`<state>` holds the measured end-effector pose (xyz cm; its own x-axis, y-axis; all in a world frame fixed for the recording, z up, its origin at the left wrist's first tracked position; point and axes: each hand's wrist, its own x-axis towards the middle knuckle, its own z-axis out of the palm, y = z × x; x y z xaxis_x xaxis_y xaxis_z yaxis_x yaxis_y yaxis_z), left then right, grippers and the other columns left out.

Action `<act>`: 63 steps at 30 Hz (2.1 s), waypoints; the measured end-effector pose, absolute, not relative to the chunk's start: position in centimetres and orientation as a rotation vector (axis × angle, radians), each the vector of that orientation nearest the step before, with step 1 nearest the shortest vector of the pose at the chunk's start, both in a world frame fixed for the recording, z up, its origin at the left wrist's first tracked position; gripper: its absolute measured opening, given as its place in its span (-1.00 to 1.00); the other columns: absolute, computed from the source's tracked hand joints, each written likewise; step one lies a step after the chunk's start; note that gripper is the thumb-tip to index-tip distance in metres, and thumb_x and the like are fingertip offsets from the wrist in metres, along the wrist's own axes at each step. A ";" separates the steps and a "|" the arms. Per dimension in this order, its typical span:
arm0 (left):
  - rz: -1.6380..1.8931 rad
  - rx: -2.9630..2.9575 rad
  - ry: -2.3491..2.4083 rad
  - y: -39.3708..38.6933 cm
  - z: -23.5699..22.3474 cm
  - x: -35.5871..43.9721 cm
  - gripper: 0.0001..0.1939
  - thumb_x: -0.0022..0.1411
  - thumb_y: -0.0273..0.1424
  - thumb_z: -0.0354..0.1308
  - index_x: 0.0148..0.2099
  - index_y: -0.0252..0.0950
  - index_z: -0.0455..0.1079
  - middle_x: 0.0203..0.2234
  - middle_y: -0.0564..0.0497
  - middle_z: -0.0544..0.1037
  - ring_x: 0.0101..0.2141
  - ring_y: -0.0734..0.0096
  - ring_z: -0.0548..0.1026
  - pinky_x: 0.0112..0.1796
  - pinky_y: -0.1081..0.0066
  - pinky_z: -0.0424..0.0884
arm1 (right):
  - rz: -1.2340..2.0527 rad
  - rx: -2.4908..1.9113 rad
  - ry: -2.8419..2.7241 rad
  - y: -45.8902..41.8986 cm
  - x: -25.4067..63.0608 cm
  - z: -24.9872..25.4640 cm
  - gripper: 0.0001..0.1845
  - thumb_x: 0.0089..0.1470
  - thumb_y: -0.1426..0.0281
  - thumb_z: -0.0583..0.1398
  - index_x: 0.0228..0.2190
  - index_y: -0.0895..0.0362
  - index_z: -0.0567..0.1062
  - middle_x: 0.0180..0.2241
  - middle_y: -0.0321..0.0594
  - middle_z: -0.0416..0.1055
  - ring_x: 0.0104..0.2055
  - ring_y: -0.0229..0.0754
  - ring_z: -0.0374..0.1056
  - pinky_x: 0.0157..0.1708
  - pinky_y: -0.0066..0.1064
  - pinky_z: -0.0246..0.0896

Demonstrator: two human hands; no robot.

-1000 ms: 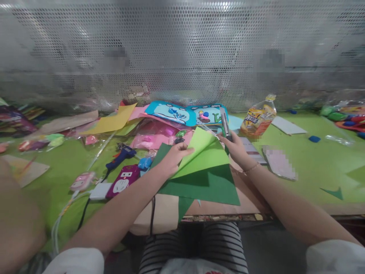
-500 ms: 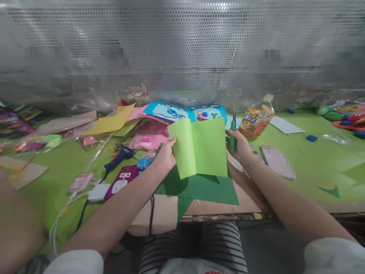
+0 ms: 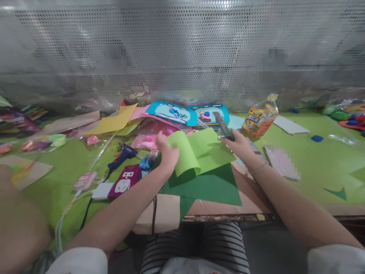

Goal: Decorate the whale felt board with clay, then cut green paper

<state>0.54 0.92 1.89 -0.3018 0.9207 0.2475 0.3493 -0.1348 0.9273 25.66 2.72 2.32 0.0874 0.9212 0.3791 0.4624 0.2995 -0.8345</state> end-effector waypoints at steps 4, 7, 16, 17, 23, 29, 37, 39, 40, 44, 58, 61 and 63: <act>1.076 2.523 1.661 -0.9 2.3 1.2 -0.43 0.15 -0.58 0.00 0.23 -0.25 0.16 0.31 -0.15 -0.02 0.31 0.05 -0.16 0.24 -0.02 -0.20 | 0.683 -1.355 -1.604 3.4 25.4 0.5 -0.77 -0.14 0.27 0.32 -0.39 0.09 0.50 -0.45 -0.29 0.44 -0.41 -0.19 0.28 -0.41 -0.37 0.18; 0.540 2.846 1.365 -1.7 1.2 1.8 -0.55 0.29 -0.31 -0.06 0.16 -0.37 0.28 0.24 -0.24 0.17 0.26 0.02 0.03 0.22 0.01 -0.08 | 0.907 -1.306 -1.517 3.8 25.4 -0.3 -0.64 -0.15 0.20 0.32 -0.27 0.09 0.51 -0.29 -0.22 0.50 -0.34 -0.18 0.34 -0.38 -0.37 0.23; 0.284 2.713 1.401 -0.9 -0.3 1.5 -0.12 0.21 0.19 -0.30 0.29 -0.39 0.07 0.25 -0.29 0.14 0.22 -0.05 0.11 0.15 -0.03 0.02 | 1.113 -1.230 -1.235 2.8 24.8 1.1 -0.67 -0.25 0.22 0.39 -0.42 0.10 0.48 -0.46 -0.29 0.51 -0.44 -0.24 0.38 -0.45 -0.44 0.26; 0.304 2.702 1.406 -0.8 -0.2 1.5 -0.13 0.23 0.17 -0.35 0.29 -0.40 0.07 0.24 -0.30 0.15 0.21 -0.03 0.13 0.15 0.00 0.04 | 1.136 -1.194 -1.178 2.8 24.8 1.2 -0.67 -0.25 0.23 0.39 -0.43 0.10 0.48 -0.47 -0.30 0.51 -0.46 -0.26 0.37 -0.47 -0.45 0.26; 0.307 2.716 1.359 -1.2 -0.1 1.7 -0.05 0.18 0.23 -0.36 0.29 -0.46 0.07 0.22 -0.36 0.17 0.21 -0.06 0.13 0.15 0.01 0.04 | 1.210 -0.939 -0.962 3.0 25.1 1.4 -0.71 -0.30 0.28 0.41 -0.48 0.07 0.48 -0.46 -0.29 0.48 -0.42 -0.23 0.41 -0.45 -0.43 0.32; 0.278 2.746 1.368 -2.0 -0.5 2.6 0.08 0.06 0.28 -0.14 0.32 -0.52 -0.05 0.28 -0.38 0.00 0.27 -0.10 -0.02 0.18 -0.02 -0.04 | 1.211 -0.971 -0.943 2.7 24.5 1.7 -0.70 -0.29 0.27 0.40 -0.47 0.07 0.46 -0.51 -0.34 0.44 -0.48 -0.27 0.38 -0.51 -0.46 0.30; 0.102 2.716 1.494 -1.1 -1.0 1.9 -0.06 0.14 0.22 -0.22 0.25 -0.47 0.16 0.21 -0.40 0.18 0.18 -0.15 0.17 0.09 0.00 0.13 | 1.145 -1.052 -0.958 2.6 24.4 1.7 -0.68 -0.33 0.27 0.41 -0.49 0.09 0.44 -0.54 -0.36 0.40 -0.53 -0.33 0.29 -0.60 -0.52 0.18; 0.107 2.755 1.492 -1.1 -0.9 1.8 -0.07 0.14 0.22 -0.20 0.22 -0.47 0.19 0.17 -0.41 0.23 0.14 -0.17 0.23 0.05 0.03 0.18 | 1.131 -1.073 -0.996 2.8 24.6 1.5 -0.68 -0.31 0.26 0.40 -0.49 0.09 0.44 -0.58 -0.38 0.37 -0.56 -0.33 0.26 -0.61 -0.51 0.14; 0.114 2.764 1.498 -1.1 -0.9 1.9 -0.08 0.14 0.22 -0.21 0.22 -0.46 0.20 0.16 -0.41 0.24 0.13 -0.17 0.25 0.03 0.03 0.19 | 1.120 -1.093 -1.017 2.8 24.8 1.4 -0.69 -0.30 0.26 0.40 -0.49 0.09 0.44 -0.59 -0.38 0.35 -0.57 -0.33 0.24 -0.62 -0.51 0.13; 0.152 2.762 1.533 -1.2 -1.0 2.0 -0.15 0.20 0.18 -0.27 0.20 -0.42 0.24 0.14 -0.37 0.29 0.09 -0.13 0.29 -0.01 0.03 0.24 | 1.024 -1.159 -1.114 3.3 25.3 0.8 -0.70 -0.25 0.23 0.37 -0.52 0.10 0.41 -0.61 -0.39 0.30 -0.58 -0.35 0.17 -0.62 -0.49 0.04; 0.136 2.682 1.645 -1.4 -0.9 1.9 0.03 0.02 0.30 -0.13 0.28 -0.39 0.10 0.22 -0.43 0.14 0.18 -0.22 0.15 0.05 -0.08 0.15 | 1.072 -1.162 -1.117 2.9 25.2 1.2 -0.68 -0.26 0.25 0.37 -0.58 0.12 0.36 -0.65 -0.41 0.24 -0.63 -0.38 0.12 -0.68 -0.52 0.00; 0.230 2.716 1.554 -1.4 -1.3 2.2 0.06 0.03 0.30 -0.14 0.31 -0.44 0.03 0.25 -0.41 0.08 0.24 -0.15 0.02 0.14 -0.05 0.04 | 1.161 -1.075 -1.025 2.6 24.9 1.7 -0.70 -0.29 0.27 0.38 -0.54 0.11 0.40 -0.63 -0.40 0.28 -0.62 -0.37 0.17 -0.68 -0.53 0.06; 0.276 2.732 1.531 -1.4 -1.4 2.4 0.05 0.05 0.28 -0.14 0.32 -0.46 -0.01 0.26 -0.40 0.06 0.26 -0.10 0.00 0.16 -0.03 0.00 | 1.198 -1.021 -0.974 2.5 24.8 1.8 -0.69 -0.32 0.29 0.39 -0.51 0.10 0.41 -0.62 -0.41 0.29 -0.61 -0.36 0.20 -0.67 -0.54 0.08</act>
<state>2.36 -1.39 -1.38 0.5104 0.8461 0.1538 0.8465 -0.5258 0.0832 24.77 2.52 1.83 0.1121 0.9925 0.0497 -0.2516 0.0767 -0.9648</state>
